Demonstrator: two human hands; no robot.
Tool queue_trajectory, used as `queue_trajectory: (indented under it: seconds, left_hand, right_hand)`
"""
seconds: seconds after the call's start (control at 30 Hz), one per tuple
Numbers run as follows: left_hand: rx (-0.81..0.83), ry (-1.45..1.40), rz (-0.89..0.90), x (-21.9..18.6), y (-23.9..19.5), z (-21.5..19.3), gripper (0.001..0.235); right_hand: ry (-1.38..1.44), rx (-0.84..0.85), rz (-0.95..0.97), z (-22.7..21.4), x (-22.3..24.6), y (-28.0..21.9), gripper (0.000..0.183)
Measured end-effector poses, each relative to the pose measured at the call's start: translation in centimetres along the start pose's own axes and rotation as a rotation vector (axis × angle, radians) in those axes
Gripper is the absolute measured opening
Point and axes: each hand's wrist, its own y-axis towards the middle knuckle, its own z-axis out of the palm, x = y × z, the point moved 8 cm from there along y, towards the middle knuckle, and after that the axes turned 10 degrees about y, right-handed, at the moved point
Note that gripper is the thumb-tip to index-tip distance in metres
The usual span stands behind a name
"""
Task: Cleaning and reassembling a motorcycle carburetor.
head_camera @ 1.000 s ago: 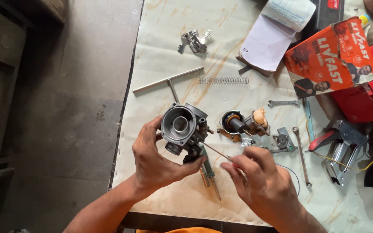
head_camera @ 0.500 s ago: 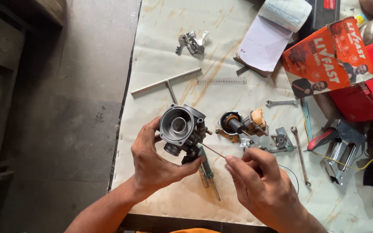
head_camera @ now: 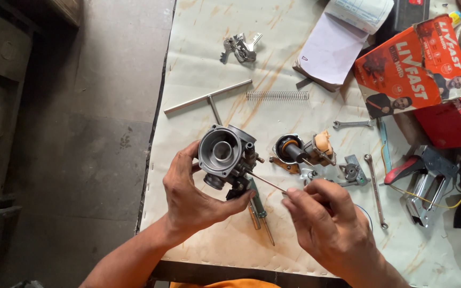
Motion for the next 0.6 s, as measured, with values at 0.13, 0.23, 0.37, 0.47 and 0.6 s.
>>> queue_trajectory:
  seconds: [0.13, 0.23, 0.37, 0.47, 0.6]
  left_hand:
    - [-0.007, -0.015, 0.016, 0.0, -0.1, 0.0, 0.094]
    - [-0.008, -0.011, 0.010, 0.1, -0.1, 0.1, 0.094]
    - [-0.010, -0.009, 0.002, 0.1, -0.2, 0.2, 0.095]
    - [-0.011, 0.000, -0.003, 0.1, -0.1, 0.2, 0.095]
    - [-0.017, 0.002, 0.002, -0.1, -0.1, 0.1, 0.094]
  right_hand:
    - [-0.081, 0.045, -0.062, -0.2, 0.4, 0.3, 0.040]
    - [-0.156, -0.005, -0.095, -0.6, 1.1, 1.0, 0.039]
    - [-0.133, 0.022, -0.040, -0.2, 0.8, 1.2, 0.039]
    - [-0.142, 0.007, -0.054, -0.2, 0.9, 1.2, 0.035]
    - [-0.229, 0.064, -0.118, -0.1, 1.8, 1.9, 0.031]
